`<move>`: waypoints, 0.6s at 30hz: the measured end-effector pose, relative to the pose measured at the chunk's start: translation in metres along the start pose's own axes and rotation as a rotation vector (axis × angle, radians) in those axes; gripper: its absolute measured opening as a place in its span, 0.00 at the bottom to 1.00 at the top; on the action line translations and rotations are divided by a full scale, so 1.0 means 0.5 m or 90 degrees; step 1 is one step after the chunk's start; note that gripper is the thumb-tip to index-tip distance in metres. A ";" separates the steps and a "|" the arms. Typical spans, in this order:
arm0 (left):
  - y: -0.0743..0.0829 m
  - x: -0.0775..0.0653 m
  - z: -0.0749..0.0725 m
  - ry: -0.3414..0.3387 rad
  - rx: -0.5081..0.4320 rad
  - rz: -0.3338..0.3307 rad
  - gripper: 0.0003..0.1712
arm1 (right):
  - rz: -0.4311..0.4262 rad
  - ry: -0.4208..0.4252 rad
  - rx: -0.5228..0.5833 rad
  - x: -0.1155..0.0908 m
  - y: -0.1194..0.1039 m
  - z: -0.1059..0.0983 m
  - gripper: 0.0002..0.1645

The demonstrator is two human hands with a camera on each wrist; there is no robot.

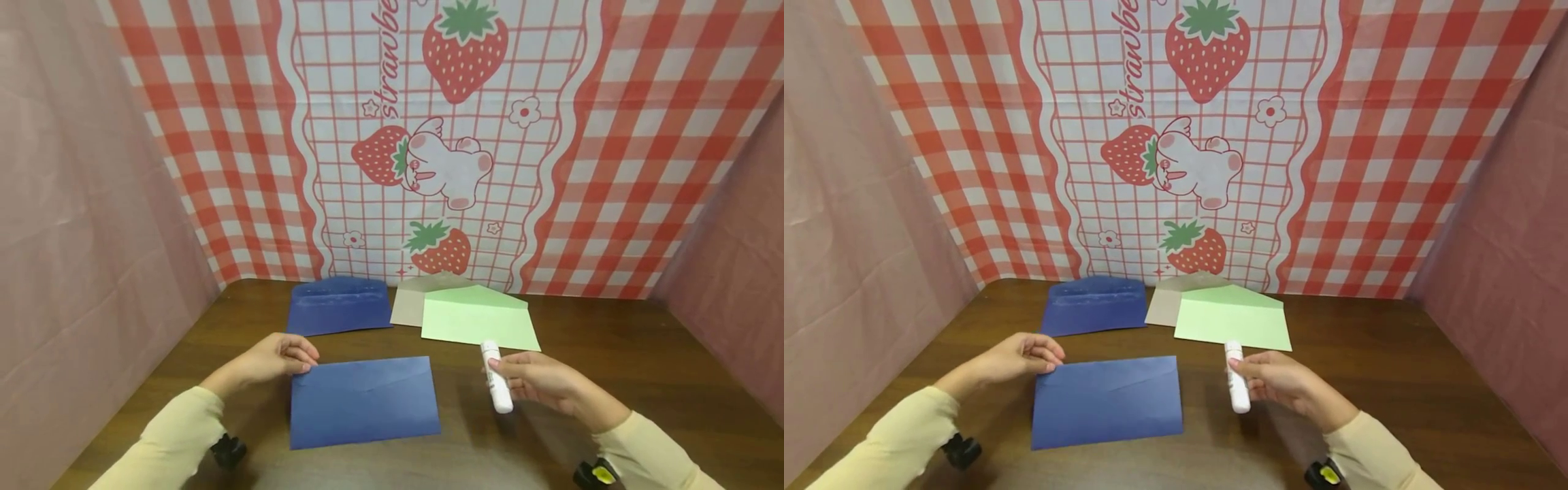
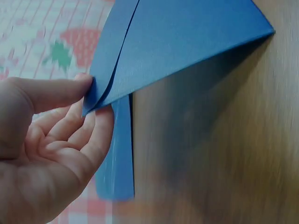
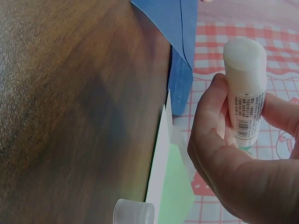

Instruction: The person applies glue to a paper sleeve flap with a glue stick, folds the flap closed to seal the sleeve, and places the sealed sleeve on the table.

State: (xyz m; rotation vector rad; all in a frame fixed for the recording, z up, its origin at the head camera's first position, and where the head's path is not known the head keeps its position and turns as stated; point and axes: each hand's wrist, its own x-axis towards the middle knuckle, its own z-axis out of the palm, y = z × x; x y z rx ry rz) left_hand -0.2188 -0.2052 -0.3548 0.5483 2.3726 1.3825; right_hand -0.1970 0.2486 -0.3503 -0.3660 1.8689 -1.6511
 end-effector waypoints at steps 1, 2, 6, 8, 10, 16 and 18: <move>-0.005 -0.003 -0.011 0.013 0.009 -0.001 0.17 | 0.000 0.000 0.002 0.001 0.000 0.001 0.26; -0.010 -0.007 -0.022 0.025 0.019 -0.002 0.16 | 0.000 -0.002 0.003 0.001 0.001 0.001 0.26; -0.038 -0.023 -0.064 0.079 0.071 -0.012 0.14 | 0.000 -0.010 0.009 0.002 0.002 0.002 0.20; -0.052 -0.030 -0.079 0.097 0.112 -0.011 0.12 | -0.002 -0.015 0.010 0.002 0.002 0.002 0.20; -0.065 -0.036 -0.091 0.112 0.160 -0.009 0.10 | -0.002 -0.016 0.009 0.002 0.002 0.002 0.20; -0.094 -0.050 -0.111 0.163 0.266 -0.041 0.07 | -0.006 -0.018 0.003 0.004 0.004 0.005 0.25; -0.101 -0.052 -0.114 0.180 0.273 -0.053 0.06 | -0.008 -0.016 0.000 0.005 0.005 0.006 0.27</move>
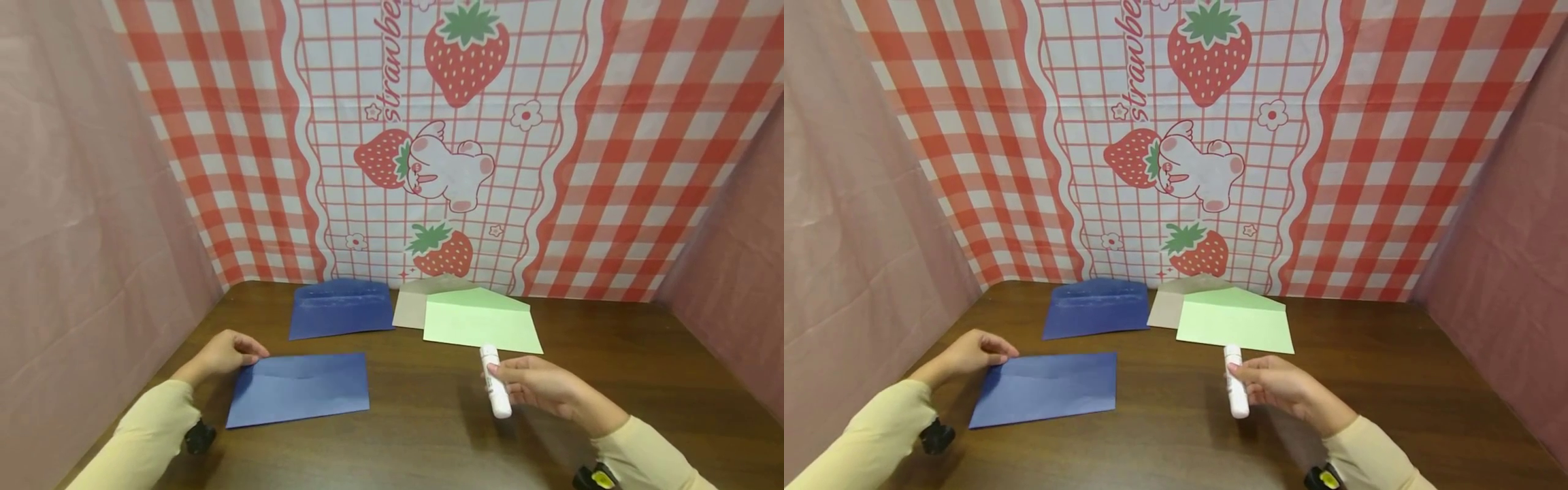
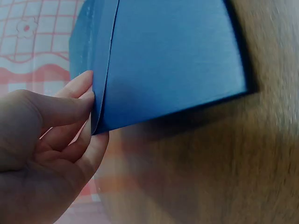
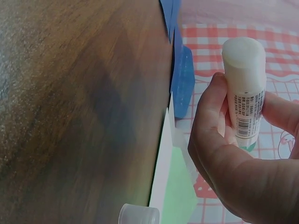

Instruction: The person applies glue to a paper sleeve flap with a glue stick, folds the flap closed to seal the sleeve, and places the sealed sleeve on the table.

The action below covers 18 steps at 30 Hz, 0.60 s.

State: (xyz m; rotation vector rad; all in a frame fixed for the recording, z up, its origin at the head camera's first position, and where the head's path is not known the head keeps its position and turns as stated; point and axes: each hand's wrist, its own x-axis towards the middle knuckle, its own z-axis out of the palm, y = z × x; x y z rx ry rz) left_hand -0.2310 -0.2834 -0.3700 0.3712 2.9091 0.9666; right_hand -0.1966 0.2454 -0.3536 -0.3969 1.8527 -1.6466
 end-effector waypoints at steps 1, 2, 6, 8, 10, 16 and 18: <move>-0.003 0.000 0.001 0.009 0.003 -0.007 0.06 | 0.000 0.001 0.000 0.000 0.001 0.000 0.28; -0.007 0.001 0.003 0.017 0.004 -0.009 0.06 | 0.000 0.002 0.001 0.000 0.002 0.000 0.29; -0.014 0.005 0.013 0.055 0.027 -0.012 0.04 | 0.000 0.001 0.003 0.001 0.005 -0.001 0.30; -0.016 0.007 0.016 0.063 0.042 -0.006 0.04 | 0.001 0.001 0.004 0.001 0.005 -0.001 0.30; -0.017 0.007 0.015 0.064 0.056 -0.010 0.04 | 0.003 0.001 0.003 0.001 0.005 0.000 0.29; -0.010 0.018 -0.003 0.065 0.061 -0.046 0.05 | 0.005 -0.003 -0.003 0.001 0.002 0.002 0.28; -0.006 0.028 -0.006 0.064 0.052 -0.054 0.06 | 0.002 -0.001 -0.003 0.000 0.004 0.002 0.27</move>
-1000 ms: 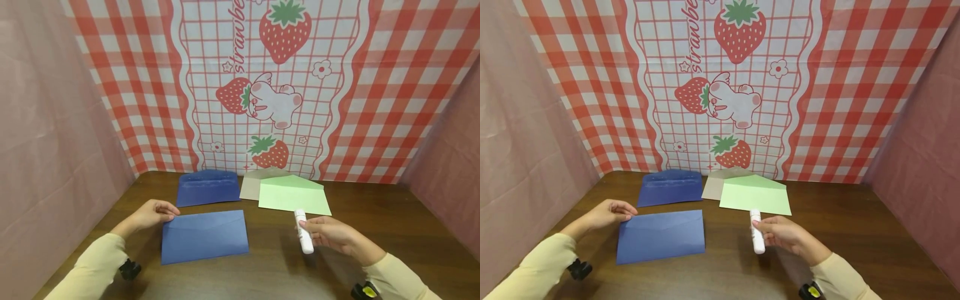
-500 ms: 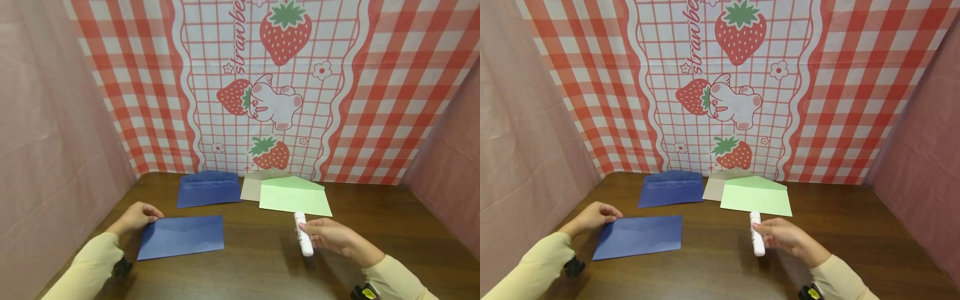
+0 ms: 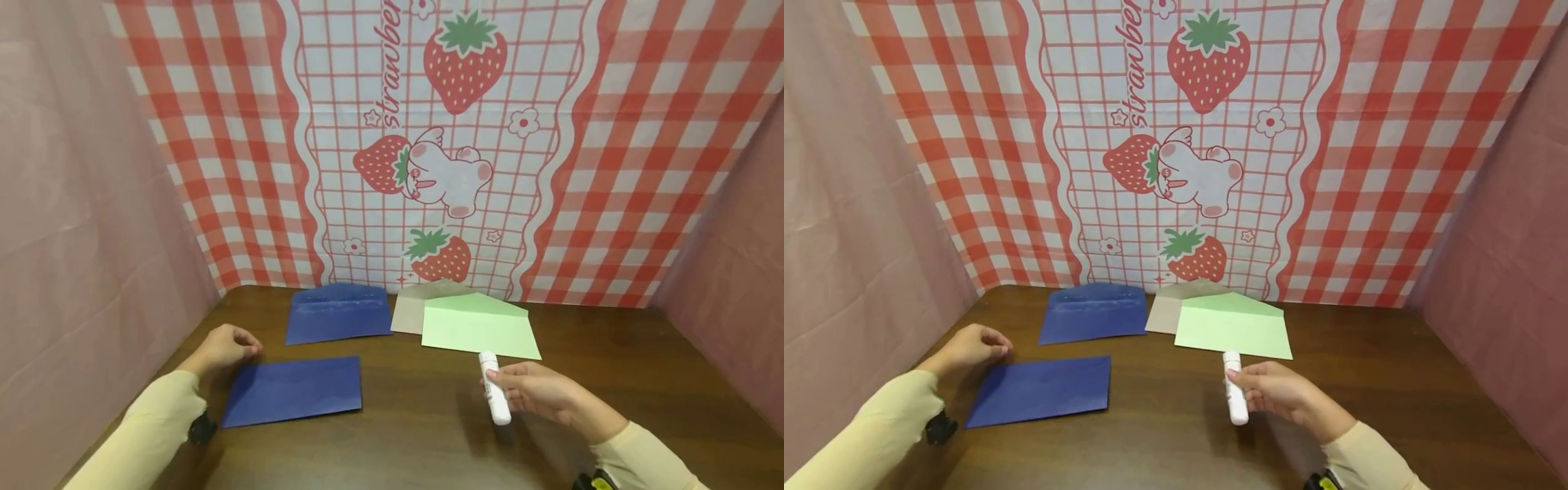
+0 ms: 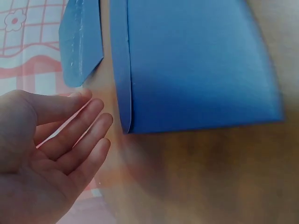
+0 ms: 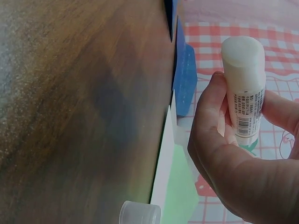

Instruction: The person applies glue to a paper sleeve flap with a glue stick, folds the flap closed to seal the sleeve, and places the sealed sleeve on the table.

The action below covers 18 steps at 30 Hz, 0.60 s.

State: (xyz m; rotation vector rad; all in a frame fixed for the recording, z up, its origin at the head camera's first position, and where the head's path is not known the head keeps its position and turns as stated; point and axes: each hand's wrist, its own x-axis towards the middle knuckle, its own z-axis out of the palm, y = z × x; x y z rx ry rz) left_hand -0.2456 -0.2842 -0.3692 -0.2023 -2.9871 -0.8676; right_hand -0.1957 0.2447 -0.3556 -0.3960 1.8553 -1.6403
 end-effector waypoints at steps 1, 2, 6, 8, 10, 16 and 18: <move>0.005 0.009 0.001 0.000 -0.001 -0.004 0.07 | -0.002 0.002 0.001 -0.001 0.002 -0.001 0.26; 0.009 0.020 0.003 0.001 -0.003 -0.008 0.08 | -0.004 0.003 0.003 -0.001 0.005 -0.002 0.25; 0.028 0.063 0.023 -0.001 -0.029 -0.052 0.13 | -0.007 -0.008 0.018 -0.003 0.020 0.002 0.20; 0.037 0.088 0.034 0.004 -0.033 -0.067 0.15 | -0.006 -0.014 0.028 -0.002 0.024 0.005 0.20; 0.045 0.113 0.041 0.012 -0.019 -0.068 0.18 | -0.008 -0.015 0.033 -0.001 0.026 0.007 0.21; 0.050 0.173 0.052 0.041 0.016 -0.087 0.23 | -0.009 -0.013 0.029 0.002 0.018 0.010 0.24; 0.051 0.189 0.056 0.053 0.022 -0.084 0.24 | -0.008 -0.010 0.025 0.000 0.016 0.007 0.26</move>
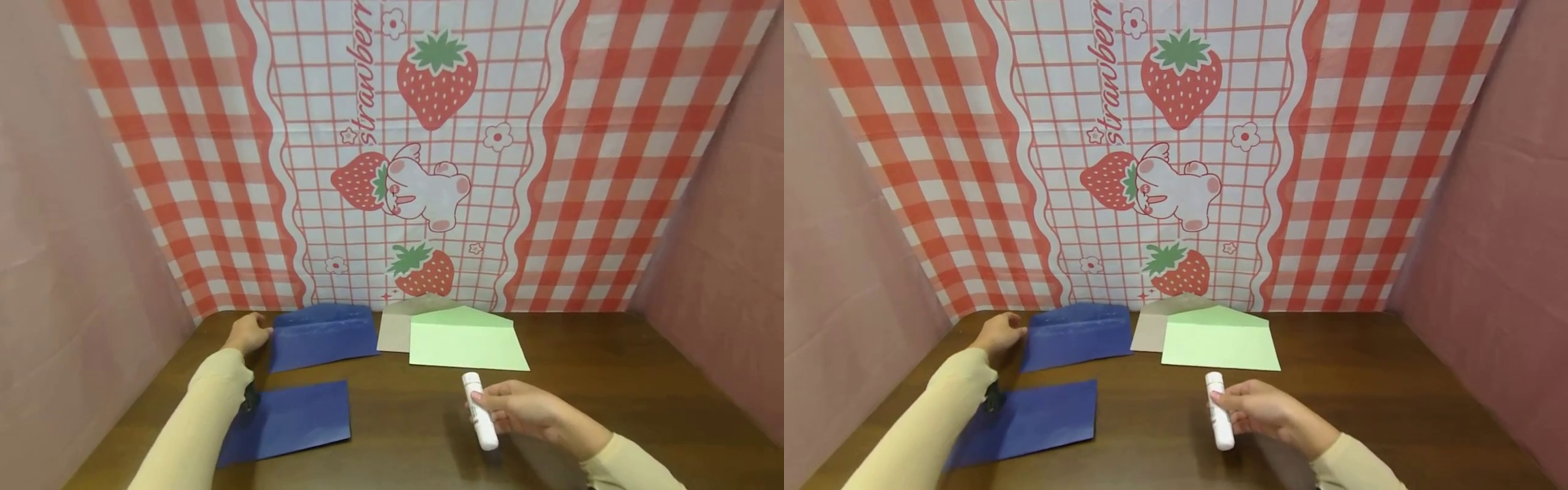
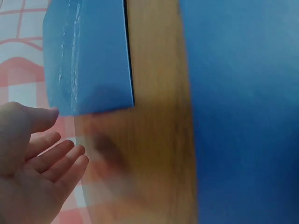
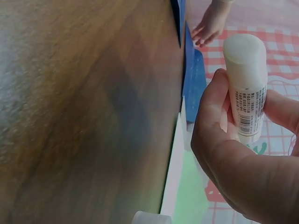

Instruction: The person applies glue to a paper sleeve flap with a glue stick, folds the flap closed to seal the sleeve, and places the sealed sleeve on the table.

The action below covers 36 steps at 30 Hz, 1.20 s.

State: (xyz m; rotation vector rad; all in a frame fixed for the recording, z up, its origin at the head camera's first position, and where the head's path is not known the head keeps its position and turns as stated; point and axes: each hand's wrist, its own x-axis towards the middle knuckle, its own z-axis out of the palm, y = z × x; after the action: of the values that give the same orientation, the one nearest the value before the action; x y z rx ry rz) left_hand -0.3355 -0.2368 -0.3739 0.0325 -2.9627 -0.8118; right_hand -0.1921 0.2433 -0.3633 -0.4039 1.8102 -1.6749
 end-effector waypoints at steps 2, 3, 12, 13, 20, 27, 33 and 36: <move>-0.002 0.008 0.010 0.004 0.002 0.004 0.24 | 0.007 0.005 -0.001 -0.004 0.002 0.000 0.27; -0.002 0.011 0.014 0.006 0.004 0.008 0.24 | 0.008 0.006 -0.001 -0.006 0.003 -0.001 0.27; -0.002 0.028 0.017 0.024 -0.010 0.015 0.19 | 0.016 0.018 0.003 -0.008 0.005 0.000 0.26; -0.003 0.032 0.016 0.027 -0.007 0.021 0.18 | 0.016 0.020 0.005 -0.008 0.004 0.000 0.25; -0.013 0.049 0.023 0.051 -0.007 0.038 0.13 | 0.017 0.032 0.017 -0.006 0.011 0.001 0.25; -0.035 0.024 0.014 0.074 -0.025 -0.005 0.09 | 0.023 0.028 0.017 -0.003 0.020 0.009 0.26; -0.033 0.013 -0.011 0.136 -0.054 -0.021 0.10 | 0.014 0.020 0.017 -0.008 0.014 0.006 0.24; -0.032 0.008 -0.025 0.159 -0.053 -0.041 0.11 | 0.006 0.015 0.013 -0.009 0.009 0.002 0.26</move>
State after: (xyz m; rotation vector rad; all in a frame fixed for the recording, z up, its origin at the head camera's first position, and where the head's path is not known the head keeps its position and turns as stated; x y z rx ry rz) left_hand -0.3388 -0.2571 -0.3708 0.2093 -2.7041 -0.8690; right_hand -0.1874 0.2460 -0.3663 -0.3672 1.8076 -1.6965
